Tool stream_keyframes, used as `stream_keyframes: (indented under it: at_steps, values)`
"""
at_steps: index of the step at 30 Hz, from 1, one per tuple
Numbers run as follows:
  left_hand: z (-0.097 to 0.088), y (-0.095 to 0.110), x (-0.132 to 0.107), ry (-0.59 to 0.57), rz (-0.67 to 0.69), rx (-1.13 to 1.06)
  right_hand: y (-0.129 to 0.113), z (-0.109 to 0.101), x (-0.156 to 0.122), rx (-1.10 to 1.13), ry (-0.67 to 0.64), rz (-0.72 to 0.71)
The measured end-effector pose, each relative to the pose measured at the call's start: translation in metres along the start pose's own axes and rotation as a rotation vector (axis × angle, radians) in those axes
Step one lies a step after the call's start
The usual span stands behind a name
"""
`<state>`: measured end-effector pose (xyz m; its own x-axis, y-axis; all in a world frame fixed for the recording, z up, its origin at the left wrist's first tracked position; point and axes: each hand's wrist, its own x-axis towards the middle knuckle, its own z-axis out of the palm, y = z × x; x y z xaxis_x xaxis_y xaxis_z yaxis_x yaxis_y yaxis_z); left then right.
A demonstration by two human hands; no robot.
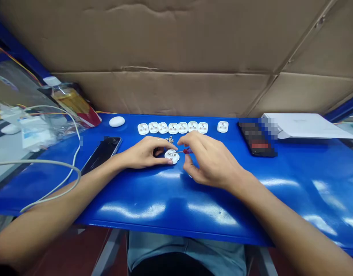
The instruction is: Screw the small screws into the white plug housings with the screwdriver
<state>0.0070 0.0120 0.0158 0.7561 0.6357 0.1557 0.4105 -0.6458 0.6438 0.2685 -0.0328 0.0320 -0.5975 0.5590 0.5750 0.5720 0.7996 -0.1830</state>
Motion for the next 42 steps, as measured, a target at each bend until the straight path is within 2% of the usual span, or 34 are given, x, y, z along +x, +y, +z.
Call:
stream_keyframes:
  at_steps: [5,11,17,25,31,35,39,42]
  values:
    - [-0.001,0.001,0.000,-0.005,0.009,0.000,0.003,0.000,-0.001,-0.117,0.002,0.029]
    - [0.000,0.000,0.000,0.003,-0.005,-0.001,0.000,-0.002,0.001,0.011,-0.018,-0.041]
    - [-0.001,0.000,0.000,0.003,0.003,0.009,0.002,-0.001,-0.001,-0.104,-0.027,0.019]
    - [0.000,-0.001,0.000,-0.001,0.044,0.022,0.003,-0.003,0.003,-0.053,-0.033,-0.187]
    - [0.000,-0.005,0.001,0.031,0.077,0.013,0.005,-0.003,0.002,-0.047,0.094,-0.167]
    - [0.001,-0.007,0.002,0.130,-0.017,-0.049,0.009,-0.001,0.002,-0.084,0.134,-0.076]
    - [0.001,-0.011,0.005,0.241,-0.186,-0.122,0.012,0.005,0.003,-0.068,0.036,-0.007]
    - [0.002,-0.012,0.007,0.276,-0.197,-0.132,0.012,0.009,0.003,-0.056,-0.014,0.017]
